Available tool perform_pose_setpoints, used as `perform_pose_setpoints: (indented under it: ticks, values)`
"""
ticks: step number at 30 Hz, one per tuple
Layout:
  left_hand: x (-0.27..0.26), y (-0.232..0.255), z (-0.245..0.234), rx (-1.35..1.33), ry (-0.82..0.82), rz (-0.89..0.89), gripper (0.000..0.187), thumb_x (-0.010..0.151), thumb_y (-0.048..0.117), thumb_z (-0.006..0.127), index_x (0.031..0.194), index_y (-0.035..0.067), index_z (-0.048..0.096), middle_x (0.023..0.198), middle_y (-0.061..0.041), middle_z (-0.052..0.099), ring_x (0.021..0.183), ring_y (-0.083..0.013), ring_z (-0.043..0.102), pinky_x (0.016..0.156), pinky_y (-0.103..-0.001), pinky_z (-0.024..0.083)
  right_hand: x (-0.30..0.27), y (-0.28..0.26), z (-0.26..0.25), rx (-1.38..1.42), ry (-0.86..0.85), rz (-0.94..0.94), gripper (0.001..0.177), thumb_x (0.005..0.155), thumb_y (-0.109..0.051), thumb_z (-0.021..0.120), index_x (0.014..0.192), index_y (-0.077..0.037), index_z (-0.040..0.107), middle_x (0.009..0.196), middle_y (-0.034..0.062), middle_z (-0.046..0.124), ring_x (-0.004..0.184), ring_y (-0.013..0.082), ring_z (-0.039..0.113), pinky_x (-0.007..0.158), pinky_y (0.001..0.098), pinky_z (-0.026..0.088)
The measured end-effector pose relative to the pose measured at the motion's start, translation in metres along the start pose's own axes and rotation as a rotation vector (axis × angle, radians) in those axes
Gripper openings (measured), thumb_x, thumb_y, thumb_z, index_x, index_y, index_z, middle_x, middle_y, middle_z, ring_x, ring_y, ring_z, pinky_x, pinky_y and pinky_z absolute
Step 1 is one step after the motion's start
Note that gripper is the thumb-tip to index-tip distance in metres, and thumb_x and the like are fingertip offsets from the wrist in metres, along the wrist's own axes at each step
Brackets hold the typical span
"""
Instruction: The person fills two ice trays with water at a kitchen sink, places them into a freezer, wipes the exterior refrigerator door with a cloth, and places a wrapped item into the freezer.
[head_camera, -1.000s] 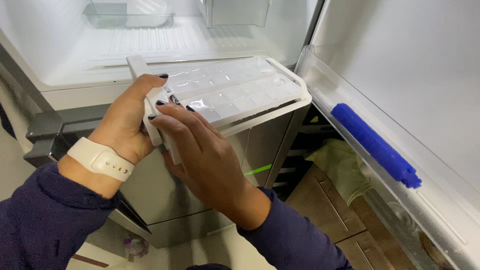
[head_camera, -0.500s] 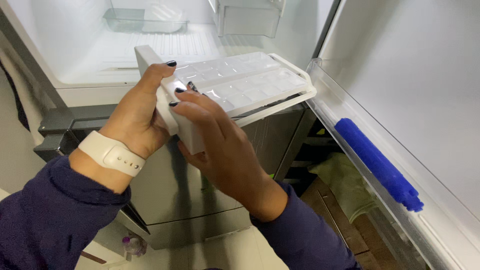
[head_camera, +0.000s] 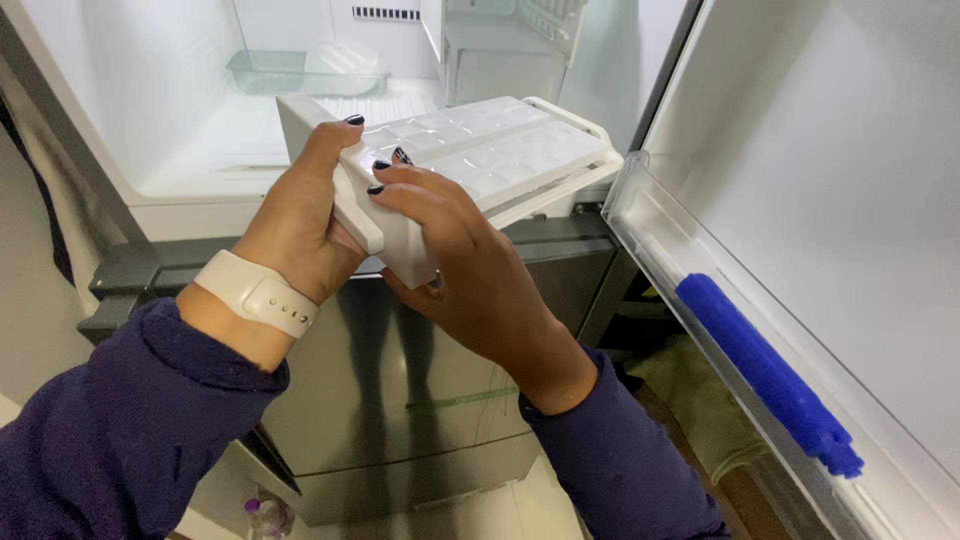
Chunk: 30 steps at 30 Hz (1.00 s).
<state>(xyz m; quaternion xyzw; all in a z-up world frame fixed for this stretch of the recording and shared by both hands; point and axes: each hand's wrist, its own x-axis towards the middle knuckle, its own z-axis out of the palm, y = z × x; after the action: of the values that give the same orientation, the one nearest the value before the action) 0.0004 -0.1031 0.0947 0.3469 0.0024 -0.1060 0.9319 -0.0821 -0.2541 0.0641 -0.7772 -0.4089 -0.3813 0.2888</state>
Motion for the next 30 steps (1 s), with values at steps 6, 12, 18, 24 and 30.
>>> perform_pose_setpoints:
  ticks: [6, 12, 18, 24, 30]
  values:
    - [0.013, 0.006, 0.026, -0.007, 0.067, 0.018, 0.018, 0.085, 0.018, 0.072, 0.097, 0.008, 0.064, 0.087, -0.009, 0.071, 0.075, -0.0183, 0.068, 0.066, -0.031, 0.059, 0.015, 0.032, -0.011, 0.002, -0.02, -0.013, 0.069, 0.08, 0.005, 0.085, 0.137, -0.004, 0.047, 0.148, 0.0214, 0.052, 0.143, 0.0379, 0.051, 0.124, 0.0446, 0.042]
    - [0.031, 0.006, 0.05, 0.031, 0.167, 0.055, 0.022, 0.083, 0.023, 0.076, 0.092, 0.011, 0.06, 0.077, -0.008, 0.064, 0.068, -0.0205, 0.065, 0.06, -0.034, 0.058, 0.029, 0.064, -0.028, 0.011, -0.009, -0.067, 0.065, 0.087, 0.0, 0.087, 0.138, -0.004, 0.046, 0.148, 0.0202, 0.051, 0.144, 0.0361, 0.051, 0.125, 0.0443, 0.042]
    - [0.059, 0.004, 0.068, 0.039, 0.17, 0.127, 0.024, 0.081, 0.023, 0.078, 0.09, 0.012, 0.058, 0.075, -0.005, 0.06, 0.067, -0.0177, 0.063, 0.059, -0.035, 0.058, 0.041, 0.097, -0.043, 0.013, 0.008, -0.084, 0.069, 0.085, -0.003, 0.091, 0.137, -0.005, 0.045, 0.146, 0.0189, 0.053, 0.143, 0.0343, 0.051, 0.123, 0.0431, 0.043]
    - [0.071, -0.003, 0.086, 0.027, 0.118, 0.154, 0.018, 0.081, 0.021, 0.076, 0.088, 0.016, 0.06, 0.074, -0.003, 0.062, 0.065, -0.0165, 0.063, 0.055, -0.035, 0.055, 0.048, 0.109, -0.062, 0.055, 0.01, -0.067, 0.067, 0.086, -0.007, 0.091, 0.137, -0.007, 0.047, 0.148, 0.0165, 0.052, 0.145, 0.0323, 0.051, 0.124, 0.0414, 0.043]
    - [0.071, -0.007, 0.099, 0.046, 0.151, 0.167, 0.018, 0.081, 0.021, 0.073, 0.088, 0.016, 0.057, 0.073, -0.002, 0.056, 0.066, -0.0145, 0.06, 0.057, -0.035, 0.057, 0.049, 0.123, -0.075, 0.069, 0.011, -0.11, 0.06, 0.092, -0.014, 0.086, 0.137, -0.006, 0.048, 0.146, 0.0184, 0.053, 0.142, 0.0336, 0.052, 0.125, 0.0426, 0.042]
